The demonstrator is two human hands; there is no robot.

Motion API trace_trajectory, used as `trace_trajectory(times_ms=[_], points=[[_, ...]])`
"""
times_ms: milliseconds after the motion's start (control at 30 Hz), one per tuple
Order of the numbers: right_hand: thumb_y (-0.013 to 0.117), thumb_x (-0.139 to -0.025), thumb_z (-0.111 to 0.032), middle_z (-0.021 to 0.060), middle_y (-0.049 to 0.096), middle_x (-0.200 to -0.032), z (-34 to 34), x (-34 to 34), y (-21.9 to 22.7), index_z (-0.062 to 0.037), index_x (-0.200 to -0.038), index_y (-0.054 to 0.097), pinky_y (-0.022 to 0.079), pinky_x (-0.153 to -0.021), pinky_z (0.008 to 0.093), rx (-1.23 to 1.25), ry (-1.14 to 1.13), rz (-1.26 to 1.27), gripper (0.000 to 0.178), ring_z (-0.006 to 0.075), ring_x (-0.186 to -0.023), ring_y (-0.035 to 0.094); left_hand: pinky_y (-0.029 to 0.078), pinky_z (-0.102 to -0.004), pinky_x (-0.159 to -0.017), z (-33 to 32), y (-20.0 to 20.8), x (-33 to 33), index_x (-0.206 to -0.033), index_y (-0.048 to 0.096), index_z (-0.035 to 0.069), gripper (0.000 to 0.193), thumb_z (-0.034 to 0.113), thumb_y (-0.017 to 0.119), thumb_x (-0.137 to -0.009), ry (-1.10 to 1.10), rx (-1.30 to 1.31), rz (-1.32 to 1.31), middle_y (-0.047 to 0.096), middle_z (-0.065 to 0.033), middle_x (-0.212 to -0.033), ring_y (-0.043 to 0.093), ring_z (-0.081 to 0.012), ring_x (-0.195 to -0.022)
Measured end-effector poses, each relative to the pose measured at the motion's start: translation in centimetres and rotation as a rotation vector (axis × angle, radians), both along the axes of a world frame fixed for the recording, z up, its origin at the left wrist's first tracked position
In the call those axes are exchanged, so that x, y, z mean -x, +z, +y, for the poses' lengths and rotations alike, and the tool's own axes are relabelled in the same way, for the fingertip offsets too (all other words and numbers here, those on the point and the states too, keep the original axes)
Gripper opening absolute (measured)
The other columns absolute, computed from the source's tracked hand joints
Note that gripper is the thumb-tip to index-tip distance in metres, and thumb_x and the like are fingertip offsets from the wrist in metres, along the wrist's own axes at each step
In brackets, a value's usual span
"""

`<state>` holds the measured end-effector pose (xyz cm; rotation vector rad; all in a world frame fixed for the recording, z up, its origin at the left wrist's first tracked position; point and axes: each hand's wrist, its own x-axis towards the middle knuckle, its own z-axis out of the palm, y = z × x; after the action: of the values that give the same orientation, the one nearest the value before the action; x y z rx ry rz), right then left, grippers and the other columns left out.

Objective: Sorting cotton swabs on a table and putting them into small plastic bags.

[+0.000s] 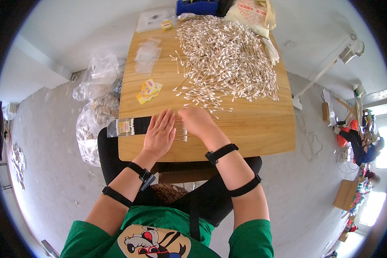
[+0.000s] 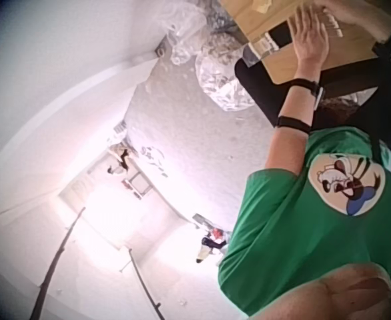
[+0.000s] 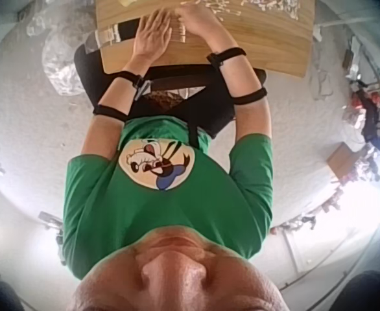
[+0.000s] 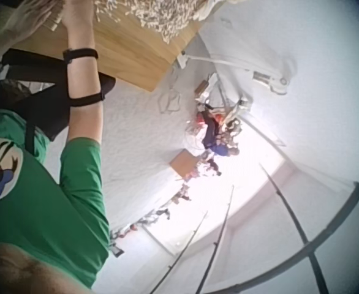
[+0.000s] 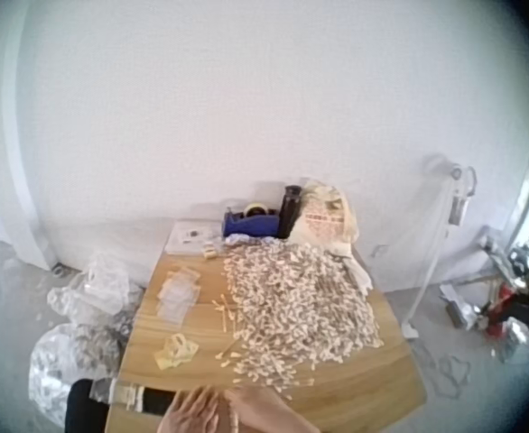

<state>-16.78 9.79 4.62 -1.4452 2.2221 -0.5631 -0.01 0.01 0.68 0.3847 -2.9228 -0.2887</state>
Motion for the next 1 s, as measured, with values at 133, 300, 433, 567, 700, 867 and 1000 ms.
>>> trace_trajectory(times_ms=[133, 300, 433, 567, 700, 867, 1000], points=[[0.055, -0.086, -0.008, 0.0159, 0.065, -0.091, -0.1, 1.0, -0.4, -0.0029, -0.087, 0.06, 0.052, -0.074, 0.0458, -0.034, -0.003, 0.193, 0.007, 0.0373, -0.087, 0.064, 0.022, -0.0449, -0.119, 0.1, -0.2, 0.0, -0.147, 0.04, 0.008, 0.051, 0.029, 0.044, -0.1, 0.018, 0.003, 0.017, 0.035, -0.0087, -0.155, 0.031, -0.0235, -0.144], [0.056, -0.088, -0.011, 0.013, 0.064, -0.101, 0.8, 0.4, 0.2, -0.0054, -0.092, 0.06, 0.053, -0.078, 0.0461, -0.015, -0.194, 0.333, 0.008, 0.0347, -0.098, 0.063, 0.023, -0.0449, -0.118, -0.2, -0.8, -0.2, -0.146, 0.041, 0.008, 0.052, 0.029, 0.046, -0.099, 0.049, 0.008, 0.019, 0.036, -0.0091, -0.154, 0.032, -0.0235, -0.144], [0.058, -0.091, -0.019, 0.014, 0.057, -0.127, 3.9, -5.1, -1.4, -0.0034, -0.12, 0.057, 0.044, -0.1, 0.0478, 0.162, -0.163, 0.276, 0.033, 0.0327, -0.123, 0.052, 0.024, -0.0454, -0.118, 0.1, -0.6, -0.1, -0.144, 0.044, 0.007, 0.05, 0.028, 0.048, -0.098, 0.032, -0.033, 0.108, 0.039, -0.01, -0.152, 0.035, -0.0242, -0.142], [0.055, -0.094, -0.024, 0.0181, 0.04, -0.15, 4.6, -7.4, -2.6, 0.0035, -0.145, 0.038, 0.024, -0.118, 0.0483, 0.102, -0.07, 0.4, 0.06, 0.0322, -0.141, 0.035, 0.025, -0.0458, -0.117, -0.1, -0.7, 0.0, -0.143, 0.045, 0.006, 0.051, 0.028, 0.051, -0.098, 0.03, -0.059, 0.07, 0.038, -0.0109, -0.153, 0.034, -0.0254, -0.143], [0.057, -0.093, -0.025, 0.0163, 0.038, -0.152, 3.7, -7.0, -3.4, 0.0013, -0.144, 0.04, 0.024, -0.117, 0.0485, 0.09, -0.095, 0.452, 0.061, 0.0298, -0.142, 0.034, 0.022, -0.0454, -0.119, -0.2, -1.0, -0.2, -0.145, 0.042, 0.007, 0.053, 0.032, 0.046, -0.099, 0.021, -0.095, 0.05, 0.034, -0.0095, -0.155, 0.031, -0.0236, -0.144], [0.055, -0.094, -0.026, 0.0156, 0.039, -0.151, 3.4, -7.2, -3.2, 0.001, -0.143, 0.042, 0.024, -0.117, 0.0494, 0.055, -0.089, 0.472, 0.058, 0.0301, -0.142, 0.035, 0.019, -0.0453, -0.12, -0.1, -1.0, -0.1, -0.147, 0.039, 0.007, 0.054, 0.035, 0.043, -0.101, 0.045, -0.094, 0.009, 0.033, -0.0088, -0.156, 0.029, -0.0226, -0.145], [0.053, -0.095, -0.027, 0.0159, 0.038, -0.152, 3.2, -7.4, -3.2, 0.0003, -0.144, 0.042, 0.022, -0.118, 0.0493, 0.03, -0.111, 0.451, 0.057, 0.0297, -0.143, 0.033, 0.02, -0.0445, -0.119, -0.8, -0.6, -0.7, -0.148, 0.037, 0.005, 0.054, 0.03, 0.045, -0.101, -0.007, -0.312, 0.128, 0.033, -0.0112, -0.156, 0.028, -0.0244, -0.145]])
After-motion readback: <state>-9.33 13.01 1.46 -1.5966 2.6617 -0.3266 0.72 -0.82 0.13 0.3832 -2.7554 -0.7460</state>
